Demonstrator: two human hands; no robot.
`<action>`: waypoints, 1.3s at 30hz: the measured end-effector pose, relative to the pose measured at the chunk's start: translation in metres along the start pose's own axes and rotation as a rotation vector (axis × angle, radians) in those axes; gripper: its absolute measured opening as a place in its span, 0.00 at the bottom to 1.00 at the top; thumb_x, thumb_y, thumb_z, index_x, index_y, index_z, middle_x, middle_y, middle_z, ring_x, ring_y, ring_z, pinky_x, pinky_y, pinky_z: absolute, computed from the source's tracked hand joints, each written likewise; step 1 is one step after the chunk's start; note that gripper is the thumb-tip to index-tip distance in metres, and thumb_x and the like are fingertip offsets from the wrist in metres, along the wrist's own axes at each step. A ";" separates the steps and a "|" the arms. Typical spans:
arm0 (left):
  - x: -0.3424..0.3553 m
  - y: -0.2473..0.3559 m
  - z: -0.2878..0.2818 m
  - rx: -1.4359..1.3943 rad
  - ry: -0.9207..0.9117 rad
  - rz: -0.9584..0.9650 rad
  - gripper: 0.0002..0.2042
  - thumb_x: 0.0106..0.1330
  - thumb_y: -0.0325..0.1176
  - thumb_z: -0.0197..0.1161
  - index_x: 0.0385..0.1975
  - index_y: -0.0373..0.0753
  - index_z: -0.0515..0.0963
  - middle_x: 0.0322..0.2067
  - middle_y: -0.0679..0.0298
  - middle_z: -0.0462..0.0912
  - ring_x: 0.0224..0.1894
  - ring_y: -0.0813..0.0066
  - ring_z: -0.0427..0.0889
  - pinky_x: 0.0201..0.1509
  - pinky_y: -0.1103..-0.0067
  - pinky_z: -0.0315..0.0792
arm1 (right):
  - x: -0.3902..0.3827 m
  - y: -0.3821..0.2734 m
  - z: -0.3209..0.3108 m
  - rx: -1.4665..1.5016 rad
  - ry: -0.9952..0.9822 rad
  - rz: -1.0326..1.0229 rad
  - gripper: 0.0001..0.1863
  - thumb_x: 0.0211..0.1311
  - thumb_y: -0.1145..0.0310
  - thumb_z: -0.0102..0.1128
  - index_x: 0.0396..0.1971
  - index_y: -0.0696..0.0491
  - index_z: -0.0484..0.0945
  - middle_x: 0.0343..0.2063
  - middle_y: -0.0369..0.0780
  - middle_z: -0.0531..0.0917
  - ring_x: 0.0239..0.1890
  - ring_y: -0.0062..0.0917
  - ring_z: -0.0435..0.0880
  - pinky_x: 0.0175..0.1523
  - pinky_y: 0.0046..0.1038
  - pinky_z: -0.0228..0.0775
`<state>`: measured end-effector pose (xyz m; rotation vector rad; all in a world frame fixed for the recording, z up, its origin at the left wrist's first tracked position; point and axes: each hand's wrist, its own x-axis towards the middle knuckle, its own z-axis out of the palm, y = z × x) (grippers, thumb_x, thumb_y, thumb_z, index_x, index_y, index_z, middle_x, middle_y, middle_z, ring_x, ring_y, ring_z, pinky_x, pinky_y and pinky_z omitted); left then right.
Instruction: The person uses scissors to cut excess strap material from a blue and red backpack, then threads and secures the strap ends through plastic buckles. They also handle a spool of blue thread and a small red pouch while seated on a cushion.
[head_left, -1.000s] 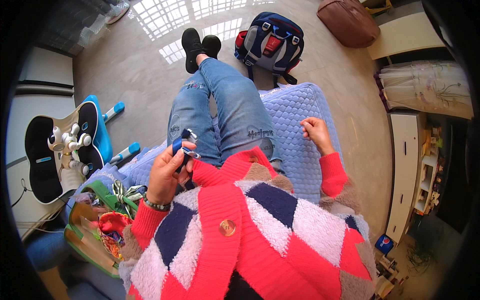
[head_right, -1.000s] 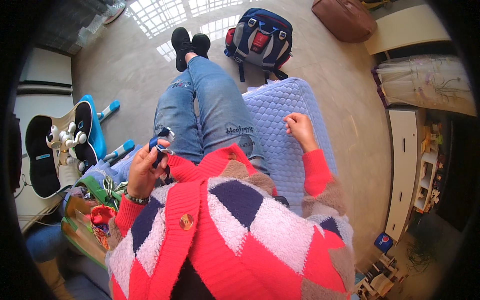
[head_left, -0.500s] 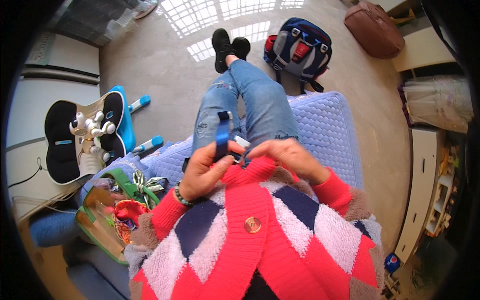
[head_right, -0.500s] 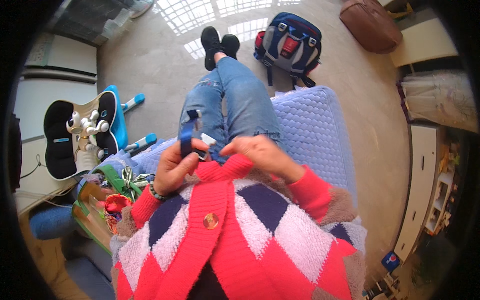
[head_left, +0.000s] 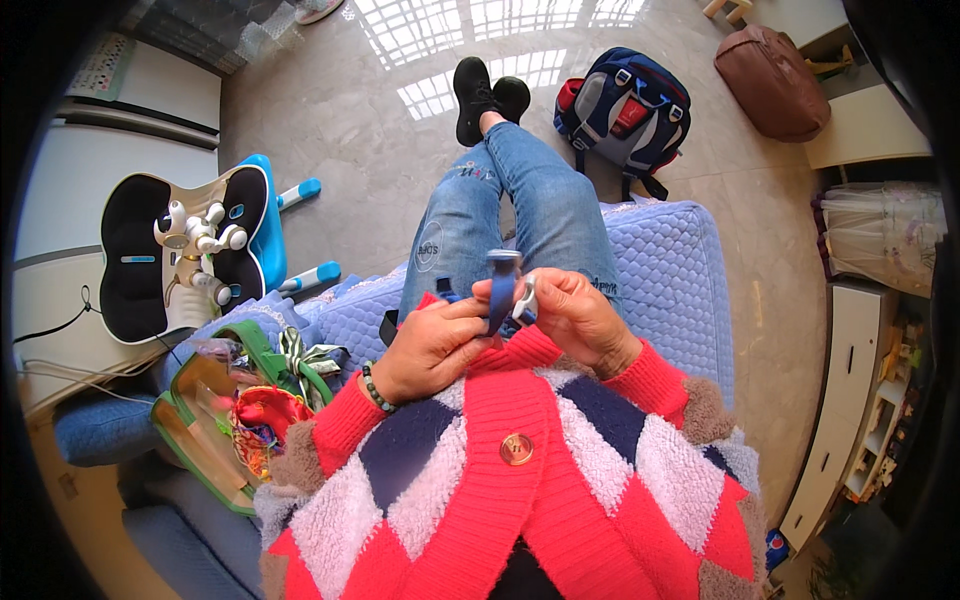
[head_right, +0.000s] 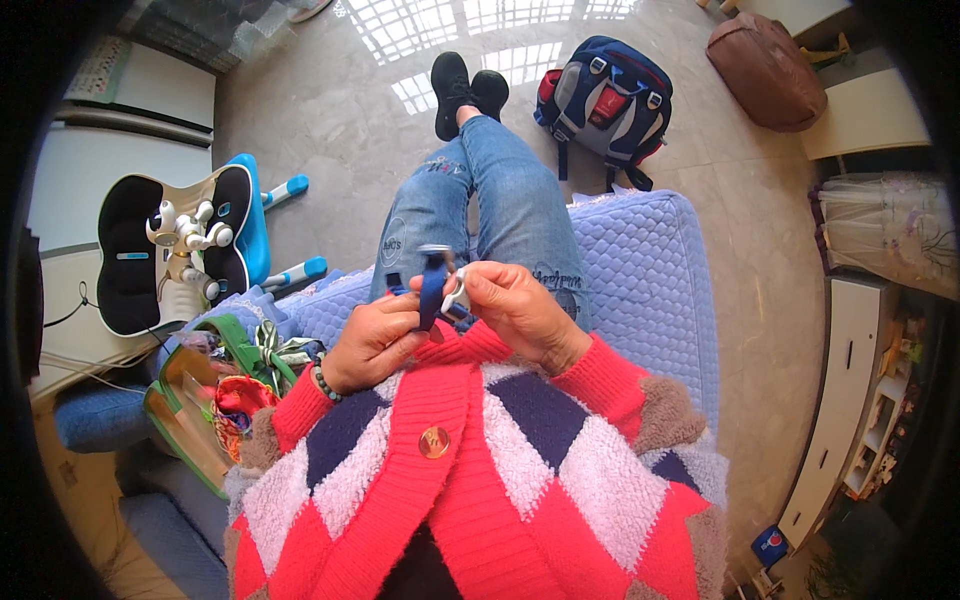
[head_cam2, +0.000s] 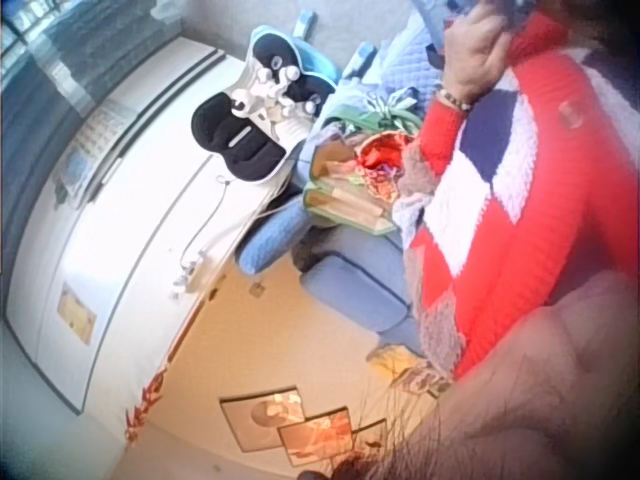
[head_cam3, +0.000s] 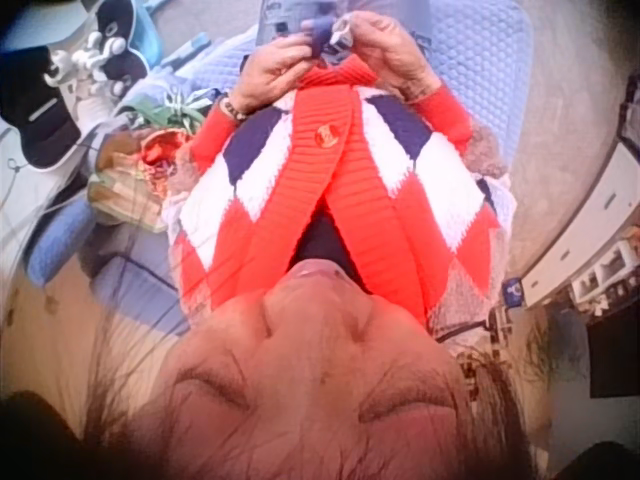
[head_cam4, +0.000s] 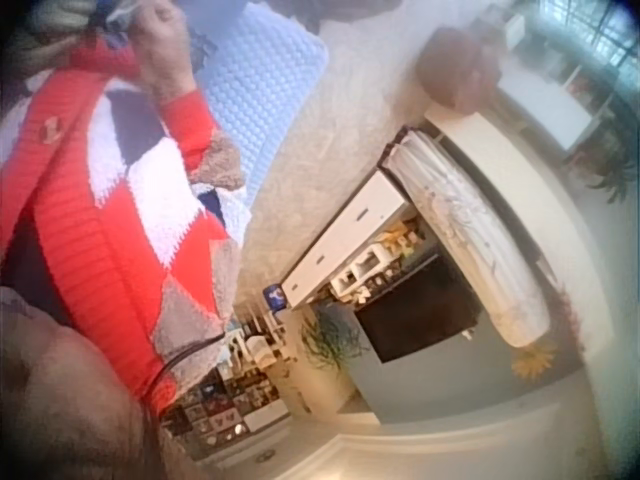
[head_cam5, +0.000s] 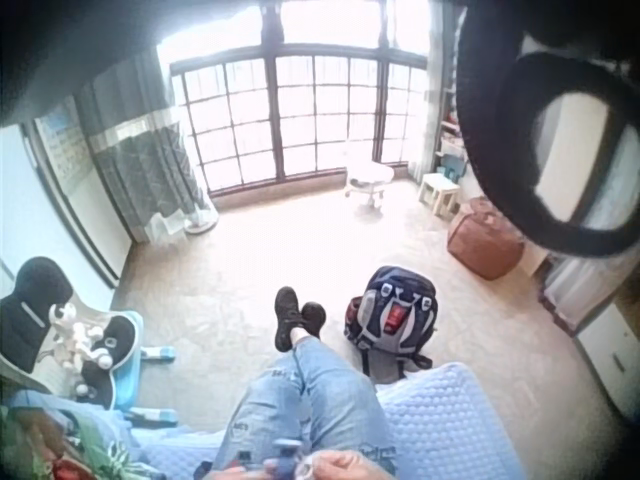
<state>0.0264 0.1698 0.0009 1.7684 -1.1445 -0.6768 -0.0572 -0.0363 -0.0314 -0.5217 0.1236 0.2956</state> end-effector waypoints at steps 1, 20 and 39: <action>-0.001 -0.001 -0.002 0.089 -0.028 0.025 0.05 0.61 0.29 0.60 0.34 0.37 0.80 0.41 0.56 0.79 0.38 0.58 0.79 0.43 0.72 0.70 | 0.000 -0.001 0.000 -0.069 0.027 -0.029 0.14 0.69 0.63 0.54 0.39 0.59 0.80 0.47 0.42 0.81 0.46 0.21 0.78 0.56 0.24 0.67; -0.008 0.007 -0.004 0.174 -0.035 -0.155 0.10 0.57 0.25 0.61 0.39 0.38 0.77 0.35 0.54 0.80 0.38 0.49 0.78 0.38 0.67 0.73 | 0.003 -0.009 0.024 -0.669 -0.159 -0.171 0.07 0.63 0.75 0.57 0.36 0.61 0.81 0.43 0.43 0.80 0.49 0.25 0.77 0.55 0.26 0.68; 0.001 0.007 -0.012 -0.868 0.599 -0.237 0.13 0.74 0.37 0.50 0.36 0.33 0.76 0.31 0.62 0.81 0.34 0.79 0.78 0.41 0.82 0.73 | 0.023 0.003 0.030 -1.077 0.107 -0.348 0.08 0.70 0.71 0.47 0.39 0.59 0.74 0.22 0.36 0.81 0.24 0.19 0.80 0.33 0.23 0.74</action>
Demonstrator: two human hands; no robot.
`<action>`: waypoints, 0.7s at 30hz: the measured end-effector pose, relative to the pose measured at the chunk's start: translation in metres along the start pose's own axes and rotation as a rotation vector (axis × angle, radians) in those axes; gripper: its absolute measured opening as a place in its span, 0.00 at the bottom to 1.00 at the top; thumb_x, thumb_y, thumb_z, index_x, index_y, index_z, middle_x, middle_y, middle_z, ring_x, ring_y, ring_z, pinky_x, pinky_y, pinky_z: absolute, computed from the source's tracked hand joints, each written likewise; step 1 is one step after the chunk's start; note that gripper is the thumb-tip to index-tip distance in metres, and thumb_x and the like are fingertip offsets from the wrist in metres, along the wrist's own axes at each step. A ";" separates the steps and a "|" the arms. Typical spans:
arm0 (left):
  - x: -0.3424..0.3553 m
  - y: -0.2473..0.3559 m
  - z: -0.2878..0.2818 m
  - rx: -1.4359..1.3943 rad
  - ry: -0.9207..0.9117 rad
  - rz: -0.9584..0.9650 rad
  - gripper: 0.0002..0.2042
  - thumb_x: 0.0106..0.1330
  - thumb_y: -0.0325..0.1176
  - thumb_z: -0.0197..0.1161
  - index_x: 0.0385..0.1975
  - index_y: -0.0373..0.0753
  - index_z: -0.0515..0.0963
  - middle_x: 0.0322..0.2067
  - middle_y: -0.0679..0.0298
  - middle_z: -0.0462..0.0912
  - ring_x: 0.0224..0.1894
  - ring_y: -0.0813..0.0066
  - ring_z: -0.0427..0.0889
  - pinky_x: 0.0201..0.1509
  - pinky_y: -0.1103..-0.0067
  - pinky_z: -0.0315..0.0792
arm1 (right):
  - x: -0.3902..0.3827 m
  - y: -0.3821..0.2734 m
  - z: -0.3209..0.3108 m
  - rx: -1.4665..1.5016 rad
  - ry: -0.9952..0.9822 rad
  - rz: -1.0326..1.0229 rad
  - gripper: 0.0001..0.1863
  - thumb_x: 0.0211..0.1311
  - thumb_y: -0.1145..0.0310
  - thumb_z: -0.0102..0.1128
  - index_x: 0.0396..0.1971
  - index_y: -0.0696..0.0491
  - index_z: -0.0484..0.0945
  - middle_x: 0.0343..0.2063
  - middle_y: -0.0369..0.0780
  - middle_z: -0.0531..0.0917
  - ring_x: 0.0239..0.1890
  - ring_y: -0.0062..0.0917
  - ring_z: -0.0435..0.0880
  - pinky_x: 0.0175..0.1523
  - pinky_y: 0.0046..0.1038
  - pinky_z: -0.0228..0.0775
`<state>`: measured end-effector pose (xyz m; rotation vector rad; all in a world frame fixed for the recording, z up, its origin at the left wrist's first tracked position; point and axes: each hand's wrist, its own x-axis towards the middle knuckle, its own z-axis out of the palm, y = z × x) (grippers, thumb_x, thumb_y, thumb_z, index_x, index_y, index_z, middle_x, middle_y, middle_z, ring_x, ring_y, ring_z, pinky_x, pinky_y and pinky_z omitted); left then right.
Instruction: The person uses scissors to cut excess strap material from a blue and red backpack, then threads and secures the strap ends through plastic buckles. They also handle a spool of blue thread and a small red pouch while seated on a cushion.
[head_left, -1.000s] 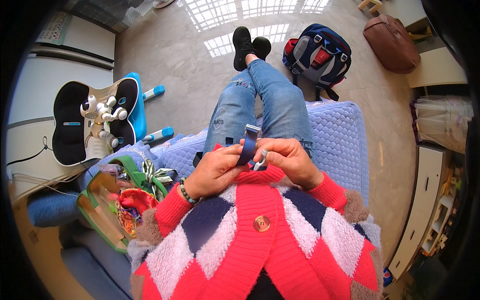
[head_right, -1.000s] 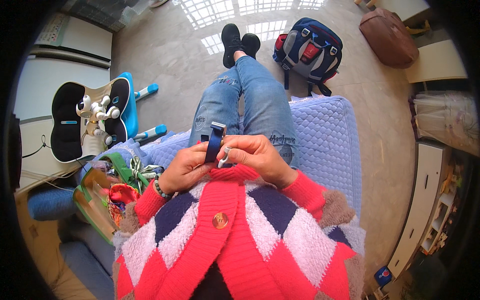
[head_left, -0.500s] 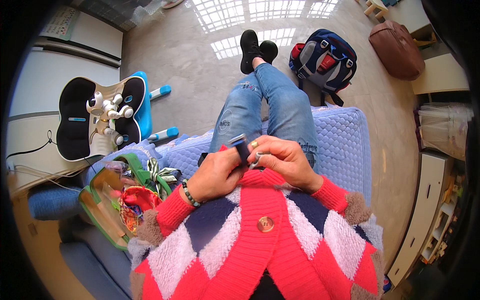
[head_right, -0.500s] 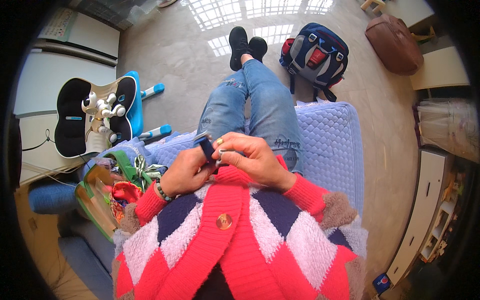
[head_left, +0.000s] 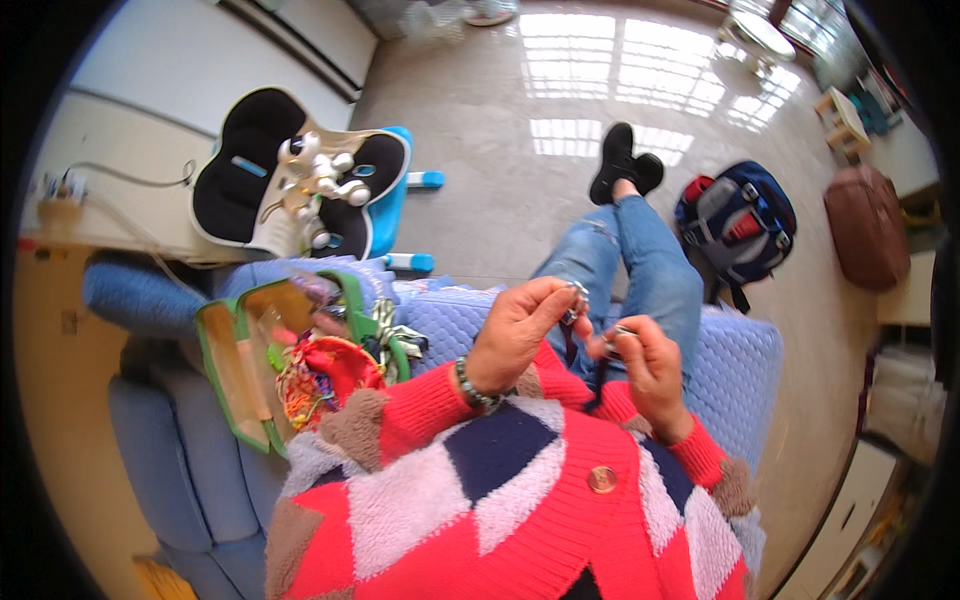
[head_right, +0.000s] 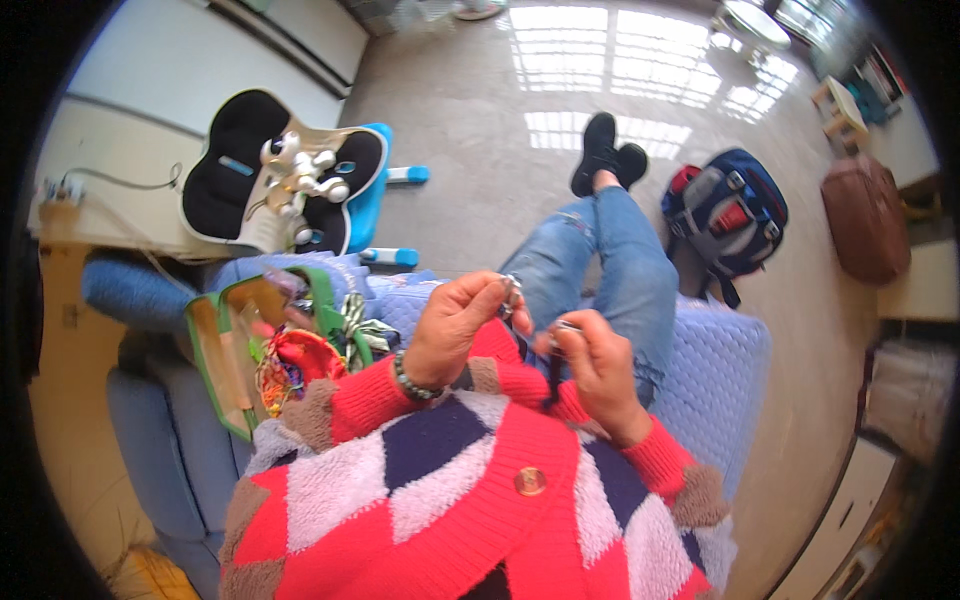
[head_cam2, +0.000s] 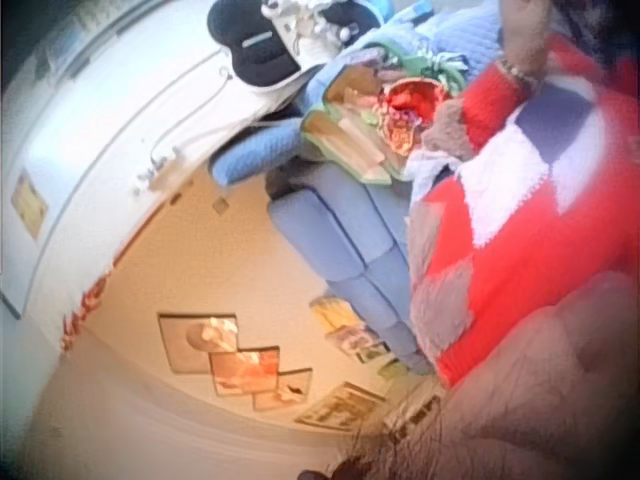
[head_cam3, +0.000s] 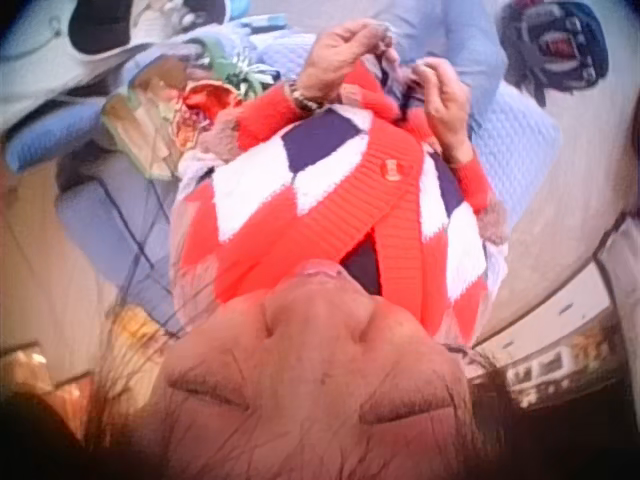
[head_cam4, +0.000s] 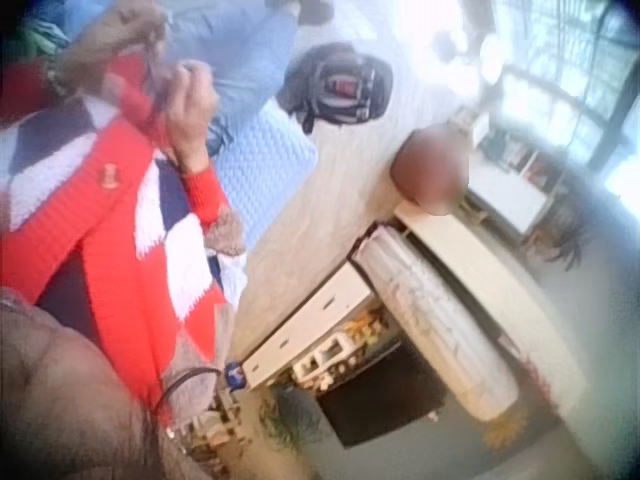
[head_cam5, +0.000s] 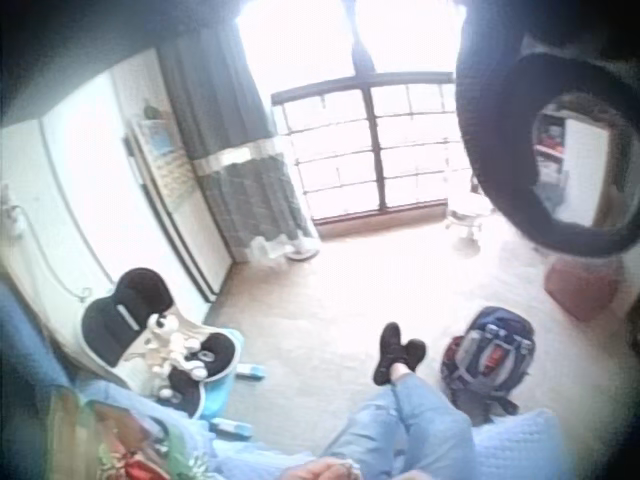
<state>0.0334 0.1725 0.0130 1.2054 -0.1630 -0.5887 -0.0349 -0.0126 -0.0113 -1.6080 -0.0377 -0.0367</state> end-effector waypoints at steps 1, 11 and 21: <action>-0.001 0.000 -0.004 -0.023 0.039 -0.038 0.14 0.75 0.39 0.49 0.36 0.34 0.76 0.25 0.66 0.77 0.29 0.83 0.76 0.33 0.86 0.71 | 0.002 0.000 -0.004 0.104 -0.039 0.120 0.08 0.71 0.71 0.47 0.41 0.59 0.73 0.22 0.36 0.80 0.24 0.19 0.79 0.32 0.22 0.73; -0.013 -0.001 -0.016 0.046 -0.181 -0.359 0.10 0.71 0.33 0.53 0.47 0.37 0.72 0.30 0.68 0.78 0.26 0.88 0.71 0.30 0.90 0.65 | -0.003 -0.007 -0.024 0.307 -0.285 0.450 0.11 0.67 0.71 0.52 0.45 0.60 0.72 0.28 0.37 0.83 0.27 0.15 0.80 0.27 0.16 0.68; -0.017 -0.001 -0.013 0.024 -0.276 -0.435 0.11 0.73 0.38 0.51 0.40 0.37 0.74 0.20 0.78 0.64 0.19 0.92 0.58 0.22 0.90 0.53 | -0.014 -0.014 -0.023 0.312 -0.192 0.407 0.08 0.68 0.68 0.54 0.32 0.57 0.76 0.20 0.33 0.76 0.20 0.14 0.73 0.26 0.18 0.65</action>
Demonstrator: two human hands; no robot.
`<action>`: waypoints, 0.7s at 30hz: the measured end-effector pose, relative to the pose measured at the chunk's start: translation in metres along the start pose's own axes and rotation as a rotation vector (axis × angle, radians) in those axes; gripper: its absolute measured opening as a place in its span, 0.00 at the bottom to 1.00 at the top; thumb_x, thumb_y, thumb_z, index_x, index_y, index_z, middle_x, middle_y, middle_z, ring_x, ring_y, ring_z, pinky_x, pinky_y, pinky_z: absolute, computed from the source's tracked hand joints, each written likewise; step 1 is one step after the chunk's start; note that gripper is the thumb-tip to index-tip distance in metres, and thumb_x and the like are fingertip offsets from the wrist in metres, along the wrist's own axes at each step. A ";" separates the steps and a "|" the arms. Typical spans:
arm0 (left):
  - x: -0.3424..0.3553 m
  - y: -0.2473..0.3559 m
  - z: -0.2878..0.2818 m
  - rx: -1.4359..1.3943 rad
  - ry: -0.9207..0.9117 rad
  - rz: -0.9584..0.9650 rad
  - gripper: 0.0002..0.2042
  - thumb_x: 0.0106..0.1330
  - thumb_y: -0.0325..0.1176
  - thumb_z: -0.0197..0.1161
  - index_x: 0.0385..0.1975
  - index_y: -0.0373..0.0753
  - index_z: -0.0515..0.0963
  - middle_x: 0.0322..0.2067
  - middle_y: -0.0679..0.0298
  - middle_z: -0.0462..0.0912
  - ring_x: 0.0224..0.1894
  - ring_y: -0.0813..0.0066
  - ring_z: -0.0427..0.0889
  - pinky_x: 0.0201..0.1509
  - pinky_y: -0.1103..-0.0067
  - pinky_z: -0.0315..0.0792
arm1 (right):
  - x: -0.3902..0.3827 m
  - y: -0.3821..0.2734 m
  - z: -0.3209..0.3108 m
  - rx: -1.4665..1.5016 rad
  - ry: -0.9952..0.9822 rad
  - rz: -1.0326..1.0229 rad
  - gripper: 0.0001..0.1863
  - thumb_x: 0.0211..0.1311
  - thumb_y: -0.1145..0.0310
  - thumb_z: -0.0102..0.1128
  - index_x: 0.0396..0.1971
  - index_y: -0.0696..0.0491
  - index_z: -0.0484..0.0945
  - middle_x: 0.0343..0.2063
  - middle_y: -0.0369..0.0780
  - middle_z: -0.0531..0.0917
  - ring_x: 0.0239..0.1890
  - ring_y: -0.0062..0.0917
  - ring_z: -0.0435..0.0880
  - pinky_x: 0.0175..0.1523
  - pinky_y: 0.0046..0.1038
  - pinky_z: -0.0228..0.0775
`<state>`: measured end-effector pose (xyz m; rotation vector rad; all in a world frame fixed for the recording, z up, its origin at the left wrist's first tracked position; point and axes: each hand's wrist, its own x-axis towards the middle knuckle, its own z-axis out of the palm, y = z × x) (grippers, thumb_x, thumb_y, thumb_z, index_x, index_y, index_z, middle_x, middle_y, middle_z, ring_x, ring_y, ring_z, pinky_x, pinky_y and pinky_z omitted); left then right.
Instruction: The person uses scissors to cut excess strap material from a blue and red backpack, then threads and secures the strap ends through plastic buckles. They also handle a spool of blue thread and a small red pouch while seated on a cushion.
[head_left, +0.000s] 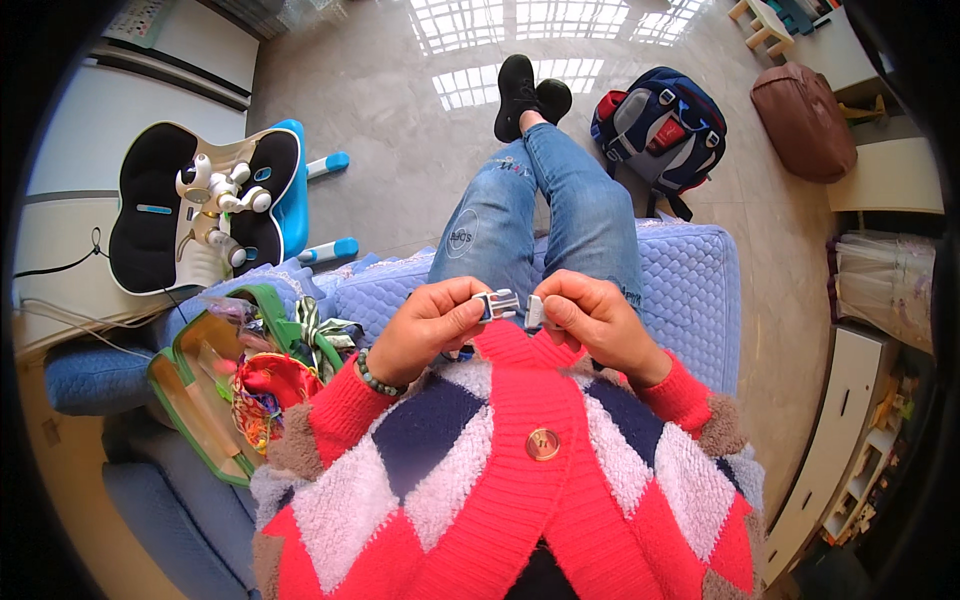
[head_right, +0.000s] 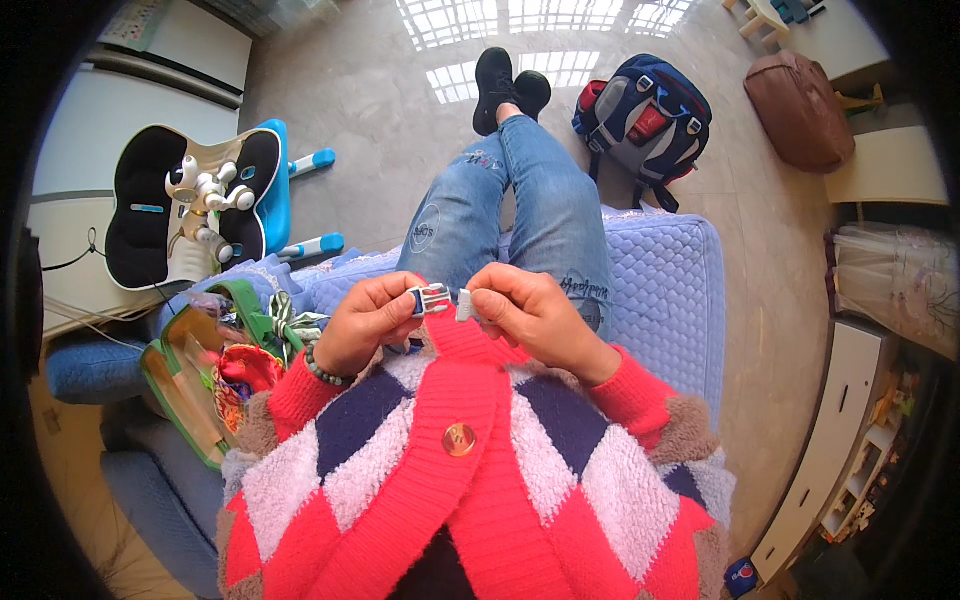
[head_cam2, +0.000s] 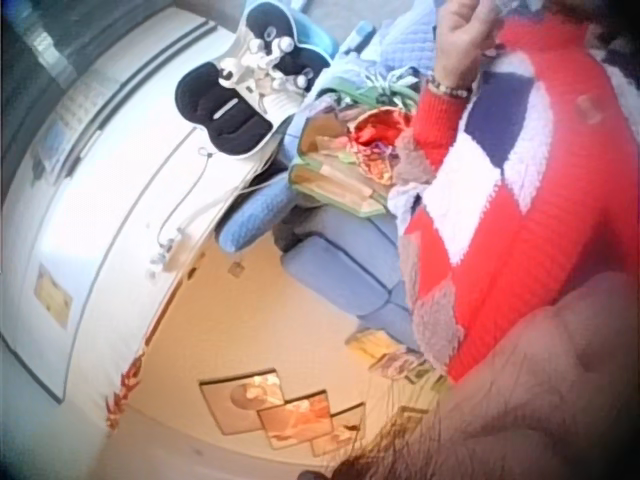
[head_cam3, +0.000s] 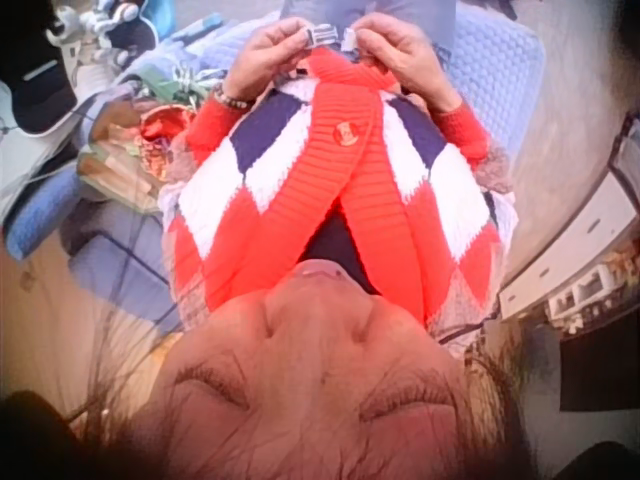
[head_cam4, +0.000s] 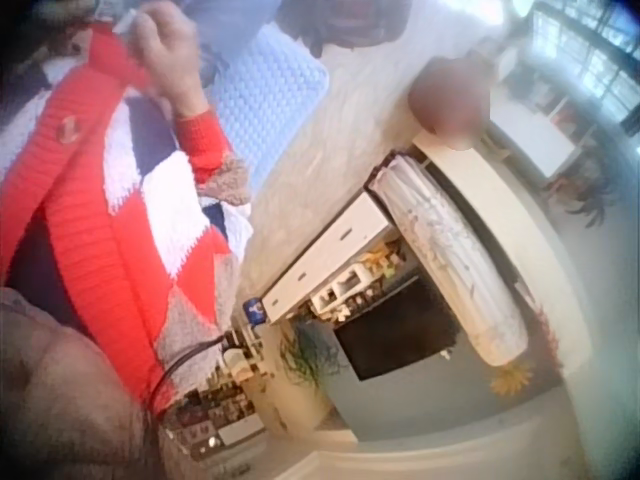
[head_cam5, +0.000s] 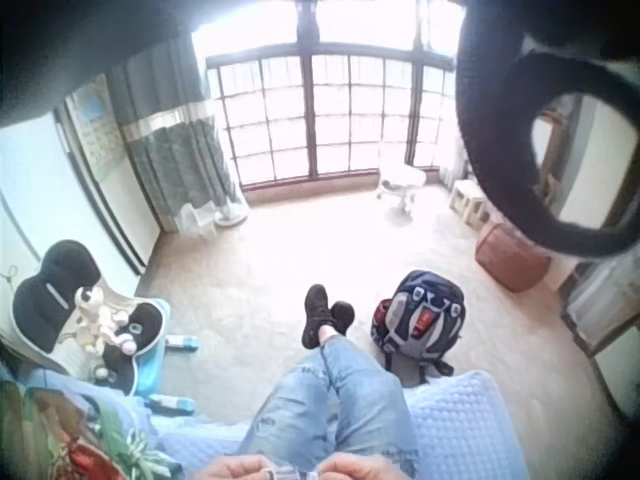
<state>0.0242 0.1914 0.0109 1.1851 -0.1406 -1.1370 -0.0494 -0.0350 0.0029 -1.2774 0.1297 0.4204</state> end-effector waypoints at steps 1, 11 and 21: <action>0.000 -0.001 0.001 0.024 -0.021 0.018 0.11 0.73 0.38 0.51 0.40 0.37 0.74 0.20 0.78 0.65 0.20 0.92 0.58 0.23 0.90 0.53 | 0.000 0.001 0.002 -0.105 0.009 -0.072 0.08 0.68 0.68 0.54 0.32 0.57 0.76 0.19 0.34 0.75 0.20 0.15 0.72 0.26 0.20 0.65; -0.007 0.008 0.008 0.051 0.026 -0.008 0.09 0.73 0.35 0.51 0.39 0.36 0.74 0.23 0.79 0.65 0.24 0.93 0.58 0.27 0.90 0.53 | 0.000 -0.001 0.005 -0.464 0.131 -0.370 0.09 0.68 0.70 0.52 0.28 0.58 0.74 0.17 0.35 0.72 0.18 0.17 0.69 0.24 0.21 0.60; -0.003 -0.005 0.011 0.260 -0.082 0.103 0.08 0.73 0.32 0.50 0.39 0.35 0.74 0.26 0.77 0.69 0.28 0.93 0.62 0.31 0.91 0.58 | 0.001 0.011 0.011 -0.625 0.152 -0.391 0.09 0.67 0.68 0.54 0.28 0.56 0.74 0.20 0.48 0.75 0.23 0.42 0.79 0.26 0.35 0.66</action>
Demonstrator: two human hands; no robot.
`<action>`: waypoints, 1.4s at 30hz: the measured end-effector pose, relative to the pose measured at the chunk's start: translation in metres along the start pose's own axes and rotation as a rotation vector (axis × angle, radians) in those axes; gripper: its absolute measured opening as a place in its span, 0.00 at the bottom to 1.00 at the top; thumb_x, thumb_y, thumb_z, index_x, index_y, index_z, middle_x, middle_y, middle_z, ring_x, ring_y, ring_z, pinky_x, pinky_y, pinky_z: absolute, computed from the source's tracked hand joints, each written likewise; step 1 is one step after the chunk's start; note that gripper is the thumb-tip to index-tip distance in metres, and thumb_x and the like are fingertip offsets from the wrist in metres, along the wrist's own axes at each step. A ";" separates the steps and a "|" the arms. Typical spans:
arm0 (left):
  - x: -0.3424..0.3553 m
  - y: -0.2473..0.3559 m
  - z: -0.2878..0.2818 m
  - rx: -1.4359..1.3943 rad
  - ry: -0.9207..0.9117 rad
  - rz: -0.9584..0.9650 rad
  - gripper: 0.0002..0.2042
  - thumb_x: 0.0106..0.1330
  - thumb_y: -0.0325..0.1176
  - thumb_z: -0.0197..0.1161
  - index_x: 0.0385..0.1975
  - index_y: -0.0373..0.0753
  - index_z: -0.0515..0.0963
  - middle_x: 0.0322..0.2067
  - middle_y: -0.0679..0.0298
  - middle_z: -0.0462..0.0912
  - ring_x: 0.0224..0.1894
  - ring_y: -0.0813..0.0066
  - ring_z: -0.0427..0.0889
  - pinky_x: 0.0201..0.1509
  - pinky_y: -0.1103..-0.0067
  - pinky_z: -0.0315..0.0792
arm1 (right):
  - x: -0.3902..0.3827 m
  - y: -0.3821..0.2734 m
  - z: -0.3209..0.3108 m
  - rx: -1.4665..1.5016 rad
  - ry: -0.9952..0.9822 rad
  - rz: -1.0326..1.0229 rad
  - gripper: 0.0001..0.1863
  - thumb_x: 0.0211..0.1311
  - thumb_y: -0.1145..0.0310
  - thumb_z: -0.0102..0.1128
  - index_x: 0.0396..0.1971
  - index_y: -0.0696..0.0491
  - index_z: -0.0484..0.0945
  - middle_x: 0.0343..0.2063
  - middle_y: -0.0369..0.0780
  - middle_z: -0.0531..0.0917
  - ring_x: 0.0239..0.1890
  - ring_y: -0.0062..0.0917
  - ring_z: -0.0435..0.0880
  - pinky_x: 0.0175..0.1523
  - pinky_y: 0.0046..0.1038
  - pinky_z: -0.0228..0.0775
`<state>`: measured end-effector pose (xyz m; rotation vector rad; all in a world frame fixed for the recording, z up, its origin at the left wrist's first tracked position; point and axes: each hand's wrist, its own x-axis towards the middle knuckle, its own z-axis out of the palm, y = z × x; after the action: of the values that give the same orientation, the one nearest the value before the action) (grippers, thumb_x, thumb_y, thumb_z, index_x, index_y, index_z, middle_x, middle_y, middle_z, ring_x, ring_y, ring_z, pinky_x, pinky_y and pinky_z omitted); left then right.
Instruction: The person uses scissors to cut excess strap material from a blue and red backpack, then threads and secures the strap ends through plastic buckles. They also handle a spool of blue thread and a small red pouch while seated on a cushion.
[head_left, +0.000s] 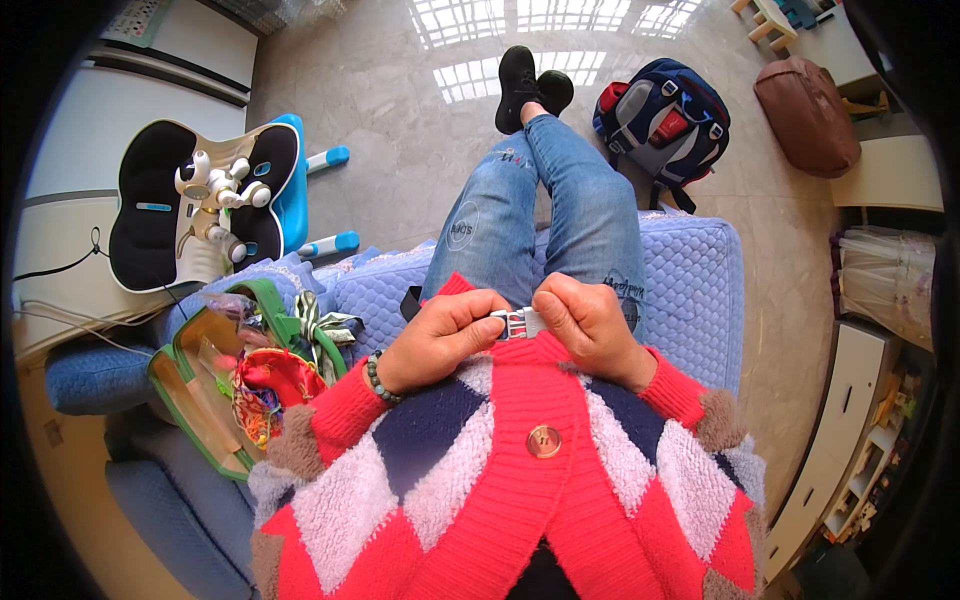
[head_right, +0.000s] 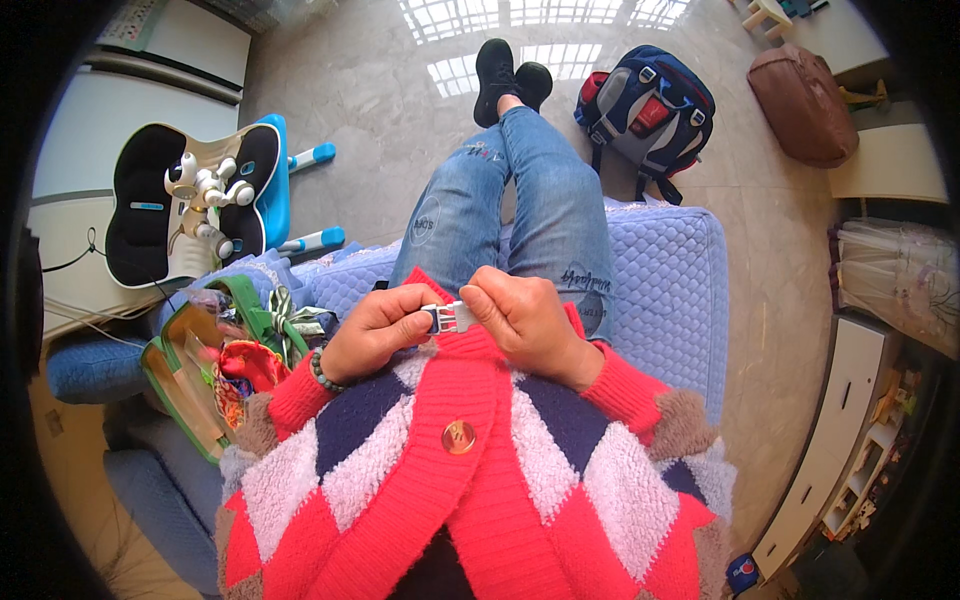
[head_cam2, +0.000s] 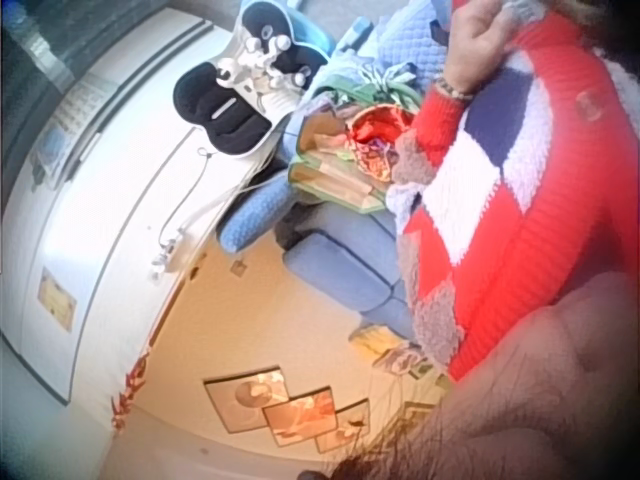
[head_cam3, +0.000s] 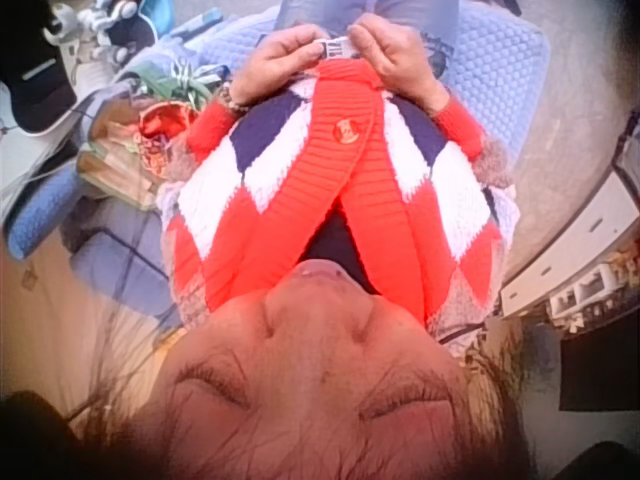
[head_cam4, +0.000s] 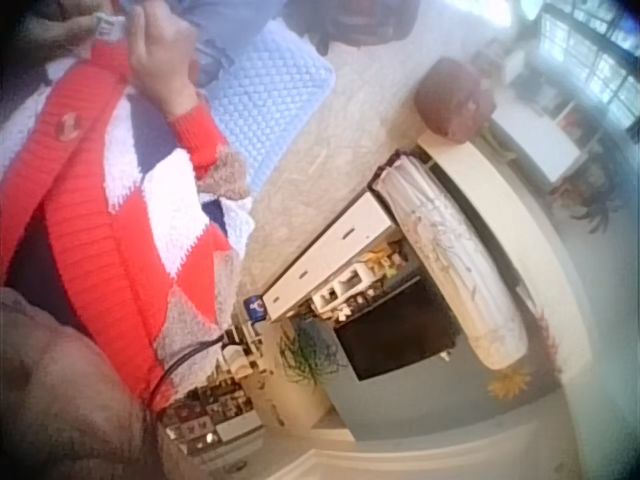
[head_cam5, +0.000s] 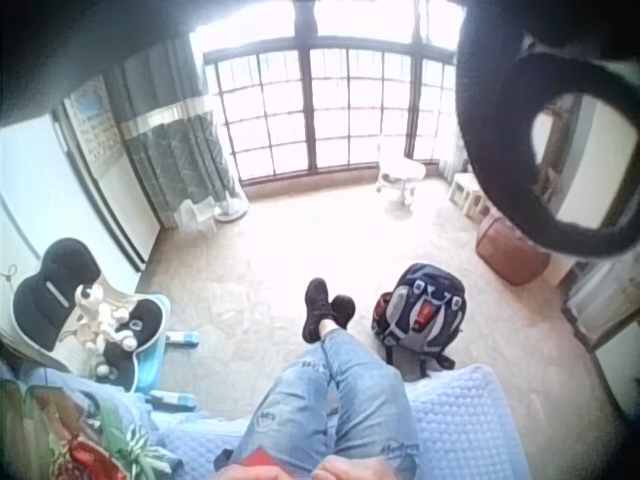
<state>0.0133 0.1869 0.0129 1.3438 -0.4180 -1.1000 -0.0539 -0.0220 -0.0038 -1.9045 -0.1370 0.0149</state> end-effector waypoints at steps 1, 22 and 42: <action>0.000 -0.002 0.000 -0.005 -0.014 -0.012 0.08 0.73 0.32 0.49 0.39 0.35 0.74 0.25 0.77 0.68 0.27 0.92 0.63 0.30 0.90 0.58 | 0.000 0.000 0.002 0.011 0.015 -0.001 0.09 0.67 0.68 0.53 0.29 0.56 0.74 0.21 0.47 0.75 0.23 0.42 0.79 0.26 0.35 0.67; -0.013 -0.005 -0.004 -0.413 0.194 0.018 0.19 0.70 0.38 0.58 0.55 0.37 0.64 0.25 0.74 0.72 0.19 0.92 0.57 0.22 0.90 0.49 | 0.001 -0.003 -0.006 0.708 0.091 0.379 0.08 0.69 0.69 0.53 0.42 0.56 0.71 0.19 0.26 0.73 0.19 0.05 0.64 0.24 0.11 0.52; -0.118 0.046 -0.043 0.022 0.254 0.350 0.08 0.63 0.29 0.60 0.37 0.31 0.78 0.28 0.66 0.78 0.26 0.82 0.72 0.30 0.84 0.66 | 0.041 -0.034 -0.005 0.365 -0.052 0.075 0.03 0.69 0.71 0.51 0.37 0.53 0.73 0.20 0.25 0.67 0.18 0.05 0.57 0.21 0.11 0.43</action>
<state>0.0091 0.3005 0.0835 1.3483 -0.4568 -0.6294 -0.0161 -0.0111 0.0317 -1.5439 -0.0912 0.1318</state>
